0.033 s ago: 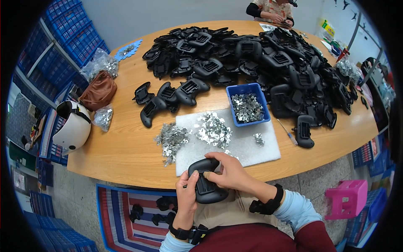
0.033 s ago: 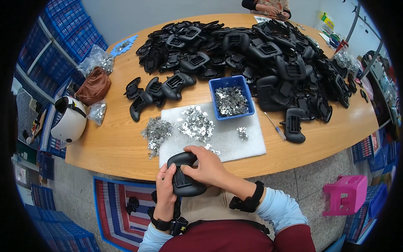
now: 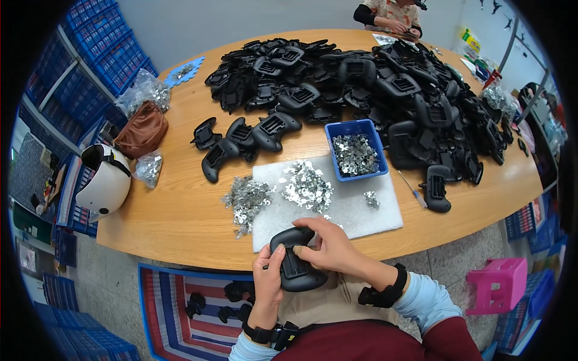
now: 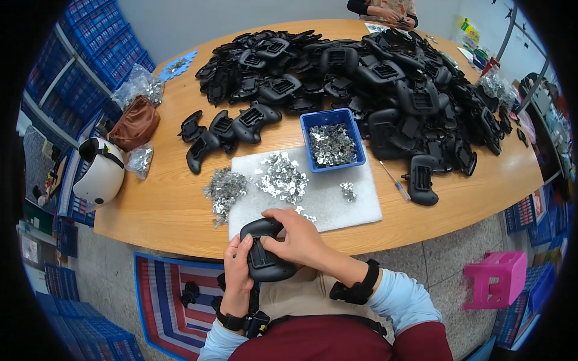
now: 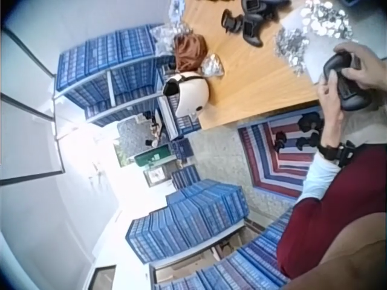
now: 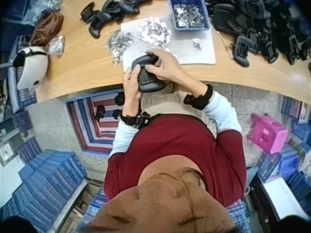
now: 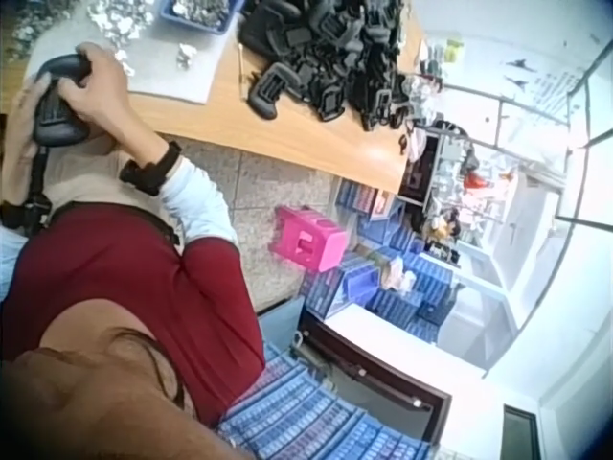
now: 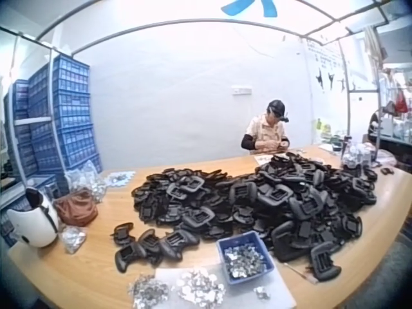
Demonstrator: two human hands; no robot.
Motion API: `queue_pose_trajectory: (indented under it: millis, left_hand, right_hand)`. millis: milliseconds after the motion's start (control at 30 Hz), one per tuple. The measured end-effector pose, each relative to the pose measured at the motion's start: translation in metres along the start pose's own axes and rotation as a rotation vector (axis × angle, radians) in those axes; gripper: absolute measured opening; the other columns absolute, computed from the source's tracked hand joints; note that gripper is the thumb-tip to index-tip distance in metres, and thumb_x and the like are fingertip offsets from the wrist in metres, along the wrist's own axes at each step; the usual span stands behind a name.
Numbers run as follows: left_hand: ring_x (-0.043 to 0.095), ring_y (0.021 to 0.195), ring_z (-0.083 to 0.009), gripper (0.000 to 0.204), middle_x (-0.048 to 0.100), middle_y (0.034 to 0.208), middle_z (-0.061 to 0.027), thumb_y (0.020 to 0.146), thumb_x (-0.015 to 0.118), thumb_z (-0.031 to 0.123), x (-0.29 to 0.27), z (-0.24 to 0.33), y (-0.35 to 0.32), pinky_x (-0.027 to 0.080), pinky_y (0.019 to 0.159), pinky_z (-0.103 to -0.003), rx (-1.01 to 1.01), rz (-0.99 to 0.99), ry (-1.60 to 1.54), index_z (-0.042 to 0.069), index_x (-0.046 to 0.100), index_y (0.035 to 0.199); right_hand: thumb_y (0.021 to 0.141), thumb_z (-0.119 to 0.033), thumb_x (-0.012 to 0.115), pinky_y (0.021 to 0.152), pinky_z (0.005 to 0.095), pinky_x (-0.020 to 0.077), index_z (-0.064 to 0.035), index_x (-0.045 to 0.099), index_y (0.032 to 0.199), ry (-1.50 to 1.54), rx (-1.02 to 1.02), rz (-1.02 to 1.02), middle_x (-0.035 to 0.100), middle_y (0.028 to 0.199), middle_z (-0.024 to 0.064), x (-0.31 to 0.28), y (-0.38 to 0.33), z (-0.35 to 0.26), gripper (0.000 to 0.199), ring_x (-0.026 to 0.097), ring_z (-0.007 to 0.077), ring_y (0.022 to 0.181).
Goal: Assembling internal components and silver parts into game controller shells at a workshop table.
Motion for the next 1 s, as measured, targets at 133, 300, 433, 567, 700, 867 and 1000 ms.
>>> queue_pose_trajectory:
  millis: [133,300,433,567,700,867,1000]
  left_hand:
    - [0.057,0.072,-0.0054,0.015,0.061,0.084,-0.0018,0.087,0.056,0.011,-0.001,-0.001,0.0,0.046,0.061,-0.019,-0.005,0.005,-0.008,0.001,0.059,0.097]
    - [0.057,0.073,-0.0055,0.016,0.061,0.086,-0.0023,0.088,0.056,0.012,-0.001,0.0,-0.002,0.046,0.063,-0.019,0.007,0.01,-0.021,0.0,0.058,0.098]
    - [0.056,0.074,-0.0047,0.017,0.06,0.086,-0.0016,0.088,0.056,0.012,0.006,0.0,-0.005,0.046,0.063,-0.018,-0.007,-0.013,0.027,-0.001,0.057,0.1]
    - [0.054,0.073,-0.0038,0.018,0.059,0.085,-0.0006,0.088,0.056,0.012,0.012,0.003,-0.006,0.045,0.063,-0.018,-0.055,-0.075,0.05,-0.001,0.057,0.101]
    - [0.055,0.072,-0.0042,0.018,0.06,0.085,-0.0012,0.088,0.057,0.011,0.01,0.003,-0.006,0.046,0.062,-0.018,-0.074,-0.061,0.016,-0.001,0.056,0.101]
    - [0.058,0.071,-0.0065,0.018,0.062,0.086,-0.0044,0.086,0.058,0.008,0.009,0.002,-0.007,0.048,0.061,-0.019,-0.057,-0.063,0.013,-0.001,0.056,0.101]
    - [0.059,0.071,-0.0073,0.018,0.062,0.086,-0.005,0.085,0.058,0.007,0.003,-0.001,-0.006,0.048,0.061,-0.019,-0.029,-0.058,0.051,-0.002,0.056,0.101]
  right_hand:
    - [0.068,-0.012,0.066,0.057,0.0289,0.0469,-0.0059,0.059,0.104,-0.149,-0.415,0.177,0.054,0.106,0.0115,0.001,-0.008,-0.017,0.037,0.055,0.0202,0.065]
    - [0.067,-0.008,0.067,0.056,0.0297,0.0481,-0.0057,0.06,0.098,-0.601,-0.738,0.135,0.054,0.104,0.0106,0.014,-0.024,-0.028,0.032,0.056,0.0191,0.067]
    - [0.069,-0.007,0.065,0.054,0.0311,0.048,-0.0067,0.061,0.09,-0.393,-0.597,0.12,0.055,0.093,0.0067,0.01,-0.019,-0.021,0.022,0.058,0.0217,0.067]
    - [0.071,-0.006,0.064,0.054,0.0318,0.0482,-0.007,0.061,0.086,-0.37,-0.592,0.081,0.055,0.088,0.0048,0.004,-0.011,-0.023,0.015,0.059,0.023,0.067]
    - [0.072,-0.006,0.063,0.053,0.031,0.0478,-0.007,0.061,0.085,-0.288,-0.561,0.115,0.055,0.083,0.0043,0.002,-0.013,-0.02,0.014,0.058,0.0223,0.065]
    - [0.069,-0.007,0.062,0.053,0.0288,0.0472,-0.0047,0.06,0.095,-0.542,-0.686,0.176,0.055,0.086,0.0057,0.009,-0.03,-0.021,0.026,0.057,0.0199,0.063]
    - [0.071,-0.011,0.056,0.059,0.0287,0.0478,0.0001,0.053,0.108,-0.698,-0.734,0.02,0.051,0.096,0.0091,0.013,-0.037,-0.024,0.039,0.057,0.02,0.071]
Point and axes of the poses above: each hand's wrist, its own y-axis towards the middle knuckle, its own x-axis out of the palm, z = x × y, the point moved 5 cm from there along y, towards the middle knuckle
